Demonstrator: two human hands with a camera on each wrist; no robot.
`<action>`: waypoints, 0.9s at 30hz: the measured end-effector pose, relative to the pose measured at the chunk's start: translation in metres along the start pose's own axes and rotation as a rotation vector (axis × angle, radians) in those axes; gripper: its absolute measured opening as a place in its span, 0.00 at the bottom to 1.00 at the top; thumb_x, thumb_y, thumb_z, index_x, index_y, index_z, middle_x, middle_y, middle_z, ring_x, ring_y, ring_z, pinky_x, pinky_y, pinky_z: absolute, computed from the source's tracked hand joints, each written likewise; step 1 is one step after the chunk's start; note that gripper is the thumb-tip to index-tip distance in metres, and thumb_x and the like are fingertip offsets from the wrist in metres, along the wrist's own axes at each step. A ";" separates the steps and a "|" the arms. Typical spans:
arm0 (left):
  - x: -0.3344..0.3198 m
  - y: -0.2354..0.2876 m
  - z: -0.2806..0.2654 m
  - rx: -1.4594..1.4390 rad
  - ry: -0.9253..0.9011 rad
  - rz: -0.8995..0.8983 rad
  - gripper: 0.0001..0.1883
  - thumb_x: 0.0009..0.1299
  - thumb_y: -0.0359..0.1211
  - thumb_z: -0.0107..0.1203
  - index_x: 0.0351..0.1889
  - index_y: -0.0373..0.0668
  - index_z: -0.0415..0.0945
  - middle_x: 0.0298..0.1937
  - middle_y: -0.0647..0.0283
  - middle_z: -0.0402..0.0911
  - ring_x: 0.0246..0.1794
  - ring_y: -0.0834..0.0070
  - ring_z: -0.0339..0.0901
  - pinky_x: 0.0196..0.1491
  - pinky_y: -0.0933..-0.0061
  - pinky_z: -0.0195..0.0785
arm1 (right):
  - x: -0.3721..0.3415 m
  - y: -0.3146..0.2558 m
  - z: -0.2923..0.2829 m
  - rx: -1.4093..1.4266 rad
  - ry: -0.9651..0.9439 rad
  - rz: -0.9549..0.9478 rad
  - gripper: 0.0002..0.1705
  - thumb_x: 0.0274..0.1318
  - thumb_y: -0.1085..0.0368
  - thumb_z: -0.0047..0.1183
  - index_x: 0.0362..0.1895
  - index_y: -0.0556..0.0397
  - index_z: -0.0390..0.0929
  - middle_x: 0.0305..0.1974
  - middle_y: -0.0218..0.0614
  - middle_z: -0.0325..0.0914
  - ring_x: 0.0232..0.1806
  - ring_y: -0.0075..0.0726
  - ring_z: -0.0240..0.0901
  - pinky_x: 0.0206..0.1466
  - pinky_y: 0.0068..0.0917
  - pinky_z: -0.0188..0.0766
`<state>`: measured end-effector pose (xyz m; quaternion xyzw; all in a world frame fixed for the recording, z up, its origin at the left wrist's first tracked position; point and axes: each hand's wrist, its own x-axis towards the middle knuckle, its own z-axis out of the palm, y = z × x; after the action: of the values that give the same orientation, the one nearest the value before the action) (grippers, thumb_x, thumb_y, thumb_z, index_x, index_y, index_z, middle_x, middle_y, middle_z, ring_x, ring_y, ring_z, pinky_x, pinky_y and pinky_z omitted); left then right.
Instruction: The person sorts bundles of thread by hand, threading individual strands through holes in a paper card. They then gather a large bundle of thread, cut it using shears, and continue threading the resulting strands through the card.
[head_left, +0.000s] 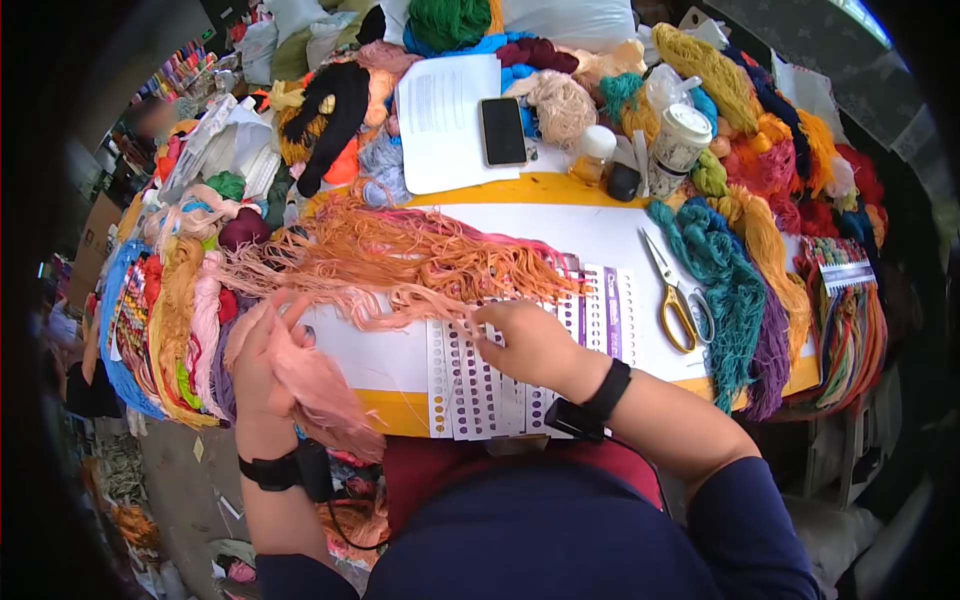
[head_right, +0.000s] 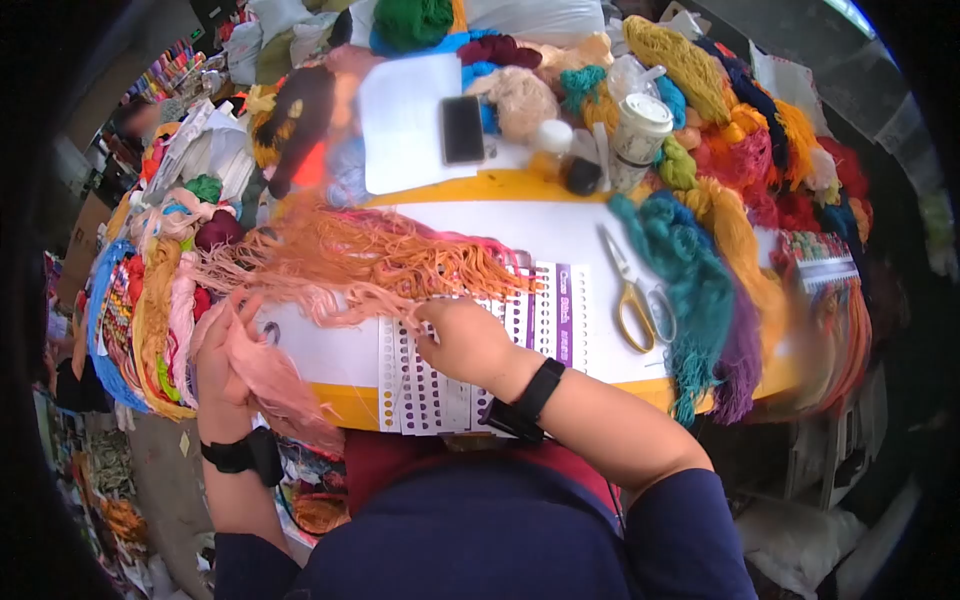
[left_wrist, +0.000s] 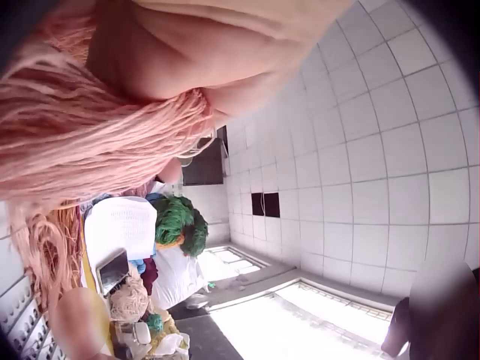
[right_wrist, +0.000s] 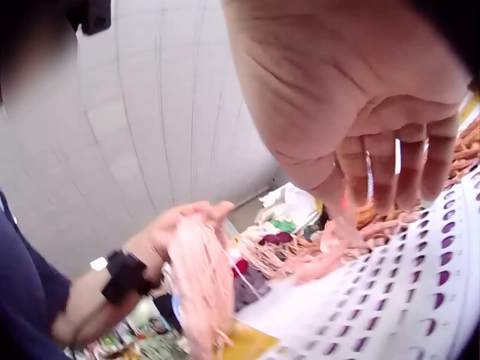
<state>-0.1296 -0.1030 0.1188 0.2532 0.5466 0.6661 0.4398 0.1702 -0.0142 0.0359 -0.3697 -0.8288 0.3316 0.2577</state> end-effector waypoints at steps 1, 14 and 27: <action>0.003 0.000 -0.019 -0.006 -0.006 0.011 0.17 0.71 0.35 0.51 0.55 0.38 0.70 0.49 0.54 0.79 0.39 0.72 0.77 0.38 0.73 0.73 | 0.001 0.008 0.005 -0.120 0.044 -0.164 0.11 0.51 0.64 0.53 0.38 0.56 0.75 0.36 0.43 0.80 0.36 0.48 0.76 0.43 0.39 0.72; -0.061 0.207 -0.421 -0.319 0.097 0.597 0.16 0.75 0.43 0.45 0.39 0.40 0.77 0.36 0.67 0.78 0.38 0.77 0.74 0.45 0.76 0.68 | 0.006 0.024 0.014 -0.279 -0.244 -0.039 0.18 0.44 0.67 0.49 0.43 0.50 0.79 0.40 0.43 0.79 0.48 0.53 0.72 0.51 0.41 0.72; -0.114 0.200 -0.357 0.244 0.621 0.608 0.17 0.75 0.43 0.45 0.40 0.40 0.77 0.32 0.66 0.76 0.32 0.77 0.74 0.40 0.77 0.69 | 0.009 0.044 -0.007 0.569 -0.323 0.415 0.20 0.58 0.70 0.47 0.56 0.57 0.75 0.51 0.37 0.77 0.50 0.30 0.73 0.58 0.25 0.65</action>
<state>-0.4286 -0.3849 0.2272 0.2403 0.6279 0.7402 0.0062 0.1890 0.0184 0.0094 -0.3864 -0.6413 0.6471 0.1436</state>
